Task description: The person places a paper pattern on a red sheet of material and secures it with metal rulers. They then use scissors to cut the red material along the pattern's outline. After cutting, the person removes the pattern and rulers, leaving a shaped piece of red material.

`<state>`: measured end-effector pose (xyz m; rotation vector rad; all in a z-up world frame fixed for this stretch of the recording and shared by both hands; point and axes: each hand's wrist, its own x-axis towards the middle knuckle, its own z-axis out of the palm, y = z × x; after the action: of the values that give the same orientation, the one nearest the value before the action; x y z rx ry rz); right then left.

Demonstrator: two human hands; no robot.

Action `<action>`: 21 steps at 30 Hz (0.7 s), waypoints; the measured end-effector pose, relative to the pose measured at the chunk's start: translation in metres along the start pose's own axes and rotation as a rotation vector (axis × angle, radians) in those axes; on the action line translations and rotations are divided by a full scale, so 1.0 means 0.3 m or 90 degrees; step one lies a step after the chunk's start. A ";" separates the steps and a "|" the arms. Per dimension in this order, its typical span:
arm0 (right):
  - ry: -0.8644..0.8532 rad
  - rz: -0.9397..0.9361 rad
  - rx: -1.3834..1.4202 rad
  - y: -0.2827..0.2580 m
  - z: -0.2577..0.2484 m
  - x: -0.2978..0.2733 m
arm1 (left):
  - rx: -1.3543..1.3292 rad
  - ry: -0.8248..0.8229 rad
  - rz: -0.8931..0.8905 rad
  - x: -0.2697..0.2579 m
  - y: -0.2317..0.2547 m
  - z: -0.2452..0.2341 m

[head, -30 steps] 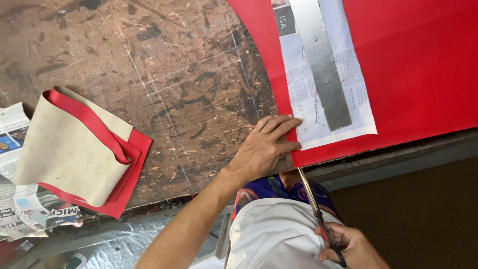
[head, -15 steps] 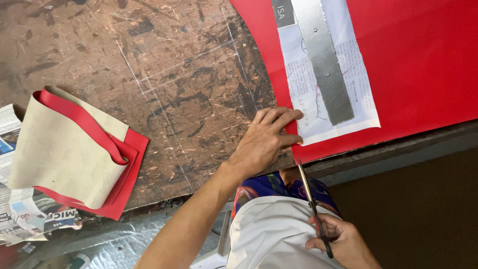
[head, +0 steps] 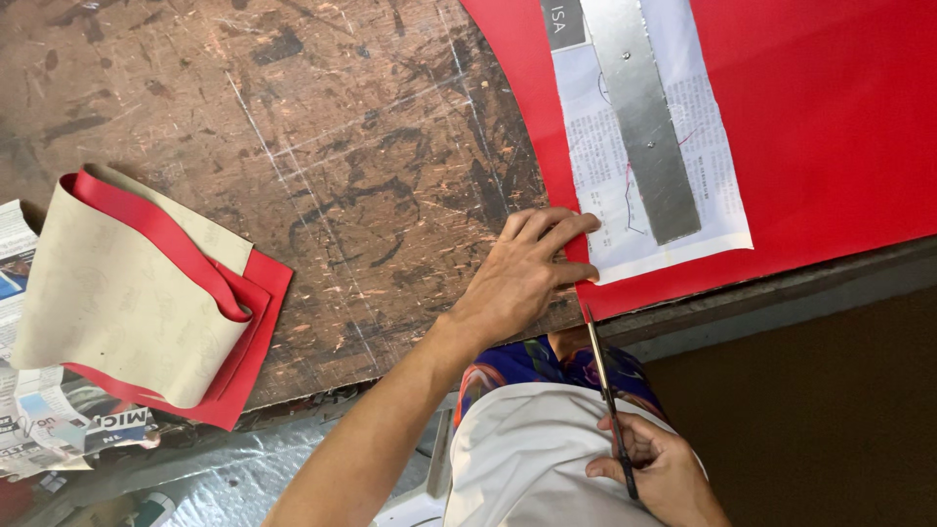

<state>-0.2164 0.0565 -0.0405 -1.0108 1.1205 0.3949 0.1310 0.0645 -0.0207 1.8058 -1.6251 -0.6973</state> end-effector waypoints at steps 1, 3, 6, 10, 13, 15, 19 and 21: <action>0.006 0.010 -0.010 0.004 0.003 0.000 | -0.012 0.000 -0.002 0.000 -0.001 0.000; 0.012 0.013 -0.016 0.009 0.007 0.003 | 0.005 -0.001 0.003 0.001 -0.003 0.000; 0.013 -0.003 -0.010 0.017 0.014 0.008 | 0.016 0.001 0.006 0.003 -0.006 0.001; 0.026 0.015 -0.035 0.037 0.020 0.011 | 0.013 -0.004 0.004 -0.001 -0.009 0.002; 0.026 -0.012 -0.024 0.048 0.025 0.010 | 0.015 -0.011 0.007 0.000 -0.010 0.001; 0.024 -0.030 -0.018 0.048 0.024 0.015 | 0.019 -0.009 0.007 0.005 -0.012 0.000; 0.044 0.006 -0.052 0.043 0.031 0.005 | 0.025 -0.016 0.011 0.004 -0.012 -0.002; 0.066 0.005 -0.075 0.037 0.039 0.005 | 0.016 -0.018 0.007 0.003 -0.010 -0.004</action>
<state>-0.2173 0.0717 -0.0461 -1.1405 1.2053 0.4231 0.1340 0.0638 -0.0221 1.8104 -1.6674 -0.7033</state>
